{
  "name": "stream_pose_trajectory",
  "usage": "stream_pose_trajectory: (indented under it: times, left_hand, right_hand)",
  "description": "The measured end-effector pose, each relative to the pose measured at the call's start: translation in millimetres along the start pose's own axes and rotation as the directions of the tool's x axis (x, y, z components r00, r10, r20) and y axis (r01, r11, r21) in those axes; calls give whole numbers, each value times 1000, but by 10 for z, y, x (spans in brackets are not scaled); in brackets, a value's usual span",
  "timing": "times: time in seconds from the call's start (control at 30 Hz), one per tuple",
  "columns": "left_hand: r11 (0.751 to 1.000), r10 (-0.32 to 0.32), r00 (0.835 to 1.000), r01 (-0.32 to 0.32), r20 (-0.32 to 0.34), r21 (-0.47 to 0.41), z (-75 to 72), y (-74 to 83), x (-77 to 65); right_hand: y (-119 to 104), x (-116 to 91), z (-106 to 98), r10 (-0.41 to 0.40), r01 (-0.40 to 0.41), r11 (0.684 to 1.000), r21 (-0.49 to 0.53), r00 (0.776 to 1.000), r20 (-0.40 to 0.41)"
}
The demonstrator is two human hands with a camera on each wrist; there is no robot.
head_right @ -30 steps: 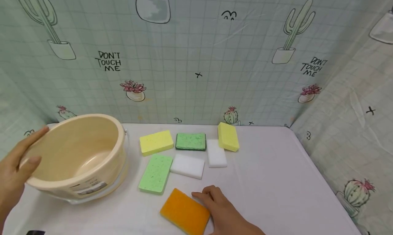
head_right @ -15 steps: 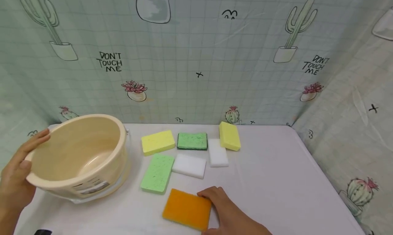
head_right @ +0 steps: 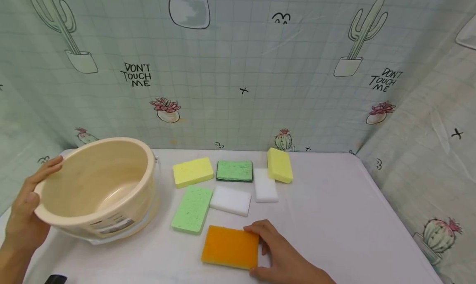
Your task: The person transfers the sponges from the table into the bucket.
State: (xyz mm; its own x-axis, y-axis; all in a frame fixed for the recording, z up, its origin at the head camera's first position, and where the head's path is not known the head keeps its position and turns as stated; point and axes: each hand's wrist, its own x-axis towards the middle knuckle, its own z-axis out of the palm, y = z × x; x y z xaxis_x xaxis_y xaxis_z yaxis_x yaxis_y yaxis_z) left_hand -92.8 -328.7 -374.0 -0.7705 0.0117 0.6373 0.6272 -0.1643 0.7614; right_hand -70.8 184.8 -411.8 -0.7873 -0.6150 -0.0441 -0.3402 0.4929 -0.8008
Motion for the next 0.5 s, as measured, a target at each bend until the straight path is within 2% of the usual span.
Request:
stream_pose_trajectory:
  times: [0.13, 0.23, 0.37, 0.5]
  left_hand:
    - [1000, 21, 1000, -21, -1, -8, 14, -35, 7]
    - [1000, 25, 1000, -25, 0, 3, 11, -40, 11]
    - [1000, 19, 1000, -19, -7, 12, 7, -45, 0]
    - [1000, 15, 1000, -15, -10, 2, 5, -50, -21]
  right_hand:
    - [-30, 2, -60, -9, 9, 1000, -11, 1000, -27]
    - [-65, 26, -121, -62, 61, 998, -14, 996, -62]
    - [-114, 72, -214, -166, 164, 986, -28, 981, -99]
    - [-178, 125, -282, -203, 198, 979, -51, 971, -124]
